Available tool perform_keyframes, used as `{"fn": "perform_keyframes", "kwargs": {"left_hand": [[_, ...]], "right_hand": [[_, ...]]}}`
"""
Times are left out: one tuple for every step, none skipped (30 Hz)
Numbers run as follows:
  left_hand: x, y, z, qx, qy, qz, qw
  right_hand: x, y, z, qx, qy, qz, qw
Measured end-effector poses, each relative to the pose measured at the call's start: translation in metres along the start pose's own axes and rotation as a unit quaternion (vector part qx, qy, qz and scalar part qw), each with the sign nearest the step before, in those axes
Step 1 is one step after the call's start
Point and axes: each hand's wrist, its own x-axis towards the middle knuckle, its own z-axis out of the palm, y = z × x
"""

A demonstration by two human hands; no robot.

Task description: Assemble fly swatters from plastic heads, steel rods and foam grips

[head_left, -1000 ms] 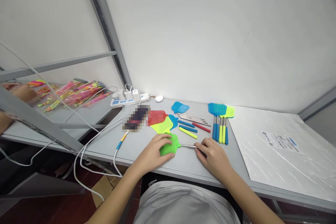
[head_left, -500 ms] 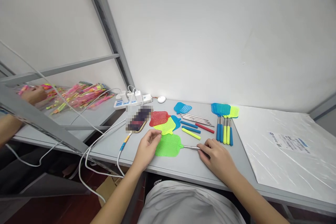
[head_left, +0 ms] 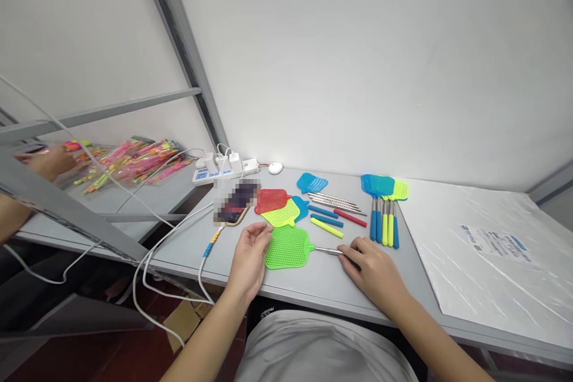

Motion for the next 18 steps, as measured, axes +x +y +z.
{"fn": "perform_keyframes", "kwargs": {"left_hand": [[-0.002, -0.001, 0.000, 0.001, 0.006, 0.005, 1.000], [-0.004, -0.002, 0.000, 0.004, 0.010, 0.009, 1.000], [-0.006, -0.003, -0.001, 0.008, 0.013, 0.013, 1.000], [-0.008, -0.003, -0.001, 0.013, 0.015, 0.017, 1.000], [-0.009, -0.003, -0.001, 0.018, 0.016, 0.020, 1.000], [-0.011, -0.003, -0.001, 0.024, 0.016, 0.025, 0.999], [-0.012, -0.003, 0.000, 0.030, 0.015, 0.033, 0.999], [-0.014, -0.003, 0.002, 0.035, 0.011, 0.042, 0.998], [-0.015, -0.004, 0.003, 0.039, 0.006, 0.053, 0.998], [-0.017, -0.005, 0.005, 0.042, 0.000, 0.065, 0.997], [-0.018, -0.007, 0.007, 0.043, -0.007, 0.074, 0.996], [-0.020, -0.009, 0.009, 0.041, -0.014, 0.080, 0.996], [-0.021, -0.010, 0.011, 0.038, -0.021, 0.081, 0.996], [-0.021, -0.012, 0.012, 0.035, -0.027, 0.080, 0.996], [-0.021, -0.013, 0.013, 0.033, -0.030, 0.078, 0.996], [-0.021, -0.013, 0.013, 0.031, -0.031, 0.076, 0.996], [-0.020, -0.013, 0.013, 0.029, -0.031, 0.073, 0.996], [-0.019, -0.012, 0.012, 0.024, -0.030, 0.070, 0.997]], "right_hand": [[0.000, 0.000, -0.001, 0.004, 0.002, 0.000, 1.000], [-0.001, 0.000, -0.001, 0.009, 0.005, 0.000, 1.000], [-0.001, 0.000, -0.002, 0.014, 0.009, -0.002, 1.000], [-0.001, 0.000, -0.003, 0.018, 0.014, -0.004, 1.000], [-0.002, 0.000, -0.003, 0.023, 0.019, -0.006, 1.000], [-0.001, 0.000, -0.003, 0.027, 0.025, -0.009, 0.999], [-0.001, 0.000, -0.003, 0.031, 0.028, -0.012, 0.999], [-0.001, 0.000, -0.003, 0.035, 0.030, -0.014, 0.999], [-0.001, 0.000, -0.002, 0.037, 0.030, -0.017, 0.999], [-0.001, 0.000, -0.002, 0.040, 0.029, -0.019, 0.999], [-0.001, 0.000, -0.002, 0.041, 0.028, -0.020, 0.999], [-0.001, 0.000, -0.001, 0.043, 0.028, -0.020, 0.998], [-0.001, 0.001, -0.001, 0.043, 0.030, -0.018, 0.998], [-0.001, 0.001, -0.001, 0.042, 0.032, -0.016, 0.998], [-0.001, 0.002, -0.001, 0.040, 0.034, -0.013, 0.999], [-0.001, 0.002, -0.001, 0.037, 0.037, -0.008, 0.999], [-0.001, 0.003, -0.001, 0.036, 0.037, -0.002, 0.999], [-0.001, 0.003, -0.001, 0.035, 0.037, 0.005, 0.999]]}}
